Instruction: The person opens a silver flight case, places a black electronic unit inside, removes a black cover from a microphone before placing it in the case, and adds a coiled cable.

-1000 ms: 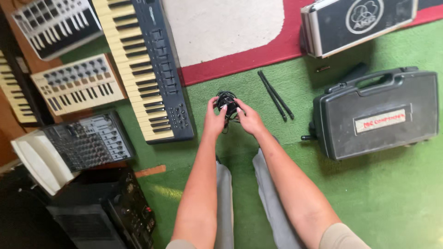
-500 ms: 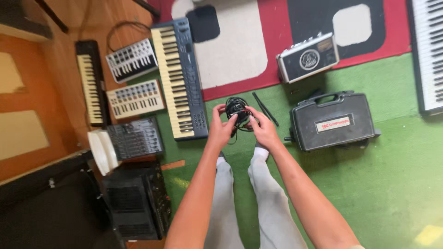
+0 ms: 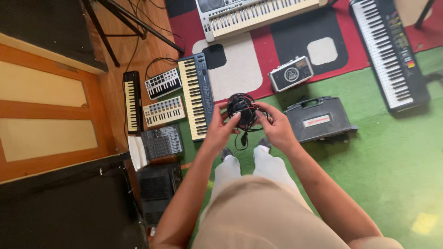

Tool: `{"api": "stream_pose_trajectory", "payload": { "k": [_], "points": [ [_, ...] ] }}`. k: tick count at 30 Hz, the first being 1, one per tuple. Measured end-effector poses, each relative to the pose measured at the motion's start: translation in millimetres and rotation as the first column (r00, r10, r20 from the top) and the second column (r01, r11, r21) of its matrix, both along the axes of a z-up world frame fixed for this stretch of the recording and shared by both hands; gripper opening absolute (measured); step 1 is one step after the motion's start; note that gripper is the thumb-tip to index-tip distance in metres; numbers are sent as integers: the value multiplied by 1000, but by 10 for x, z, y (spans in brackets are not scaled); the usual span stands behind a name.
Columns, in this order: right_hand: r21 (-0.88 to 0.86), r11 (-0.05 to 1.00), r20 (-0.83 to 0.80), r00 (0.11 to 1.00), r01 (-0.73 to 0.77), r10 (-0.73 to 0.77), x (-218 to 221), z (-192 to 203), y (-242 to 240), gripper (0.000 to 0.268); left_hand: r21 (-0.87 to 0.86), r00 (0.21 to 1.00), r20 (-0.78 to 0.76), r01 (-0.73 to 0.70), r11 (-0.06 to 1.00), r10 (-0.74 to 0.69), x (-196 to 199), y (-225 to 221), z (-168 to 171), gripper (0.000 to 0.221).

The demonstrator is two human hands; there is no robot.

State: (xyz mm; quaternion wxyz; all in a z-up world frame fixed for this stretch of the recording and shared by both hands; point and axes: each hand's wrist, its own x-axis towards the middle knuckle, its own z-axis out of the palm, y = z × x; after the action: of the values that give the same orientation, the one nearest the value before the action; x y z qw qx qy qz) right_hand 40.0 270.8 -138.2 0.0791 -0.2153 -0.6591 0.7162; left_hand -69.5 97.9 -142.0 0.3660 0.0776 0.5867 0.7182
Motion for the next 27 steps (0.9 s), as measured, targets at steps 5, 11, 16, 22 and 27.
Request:
{"api": "stream_pose_trajectory", "payload": {
  "k": [5,11,16,22,27],
  "points": [
    [57,998,-14,1000,-3,4,159,670,-154,31,-5,998,-5,58,998,-58,188,-244,692,46],
    [180,984,10,1000,11,-14,310,1029,-249,28,0,986,-146,84,996,-83,297,-345,1061,59],
    [100,995,-133,991,-9,22,288,1114,-309,25,10,986,-137,99,995,-97,365,-398,1088,46],
    [141,988,-136,988,-60,79,193,1207,-410,27,45,1000,14,-3,999,2,431,-506,1074,41],
    [38,985,-211,963,-166,170,122,1249,-588,41,122,991,56,-129,984,123,411,-664,1048,38]
  ]
}}
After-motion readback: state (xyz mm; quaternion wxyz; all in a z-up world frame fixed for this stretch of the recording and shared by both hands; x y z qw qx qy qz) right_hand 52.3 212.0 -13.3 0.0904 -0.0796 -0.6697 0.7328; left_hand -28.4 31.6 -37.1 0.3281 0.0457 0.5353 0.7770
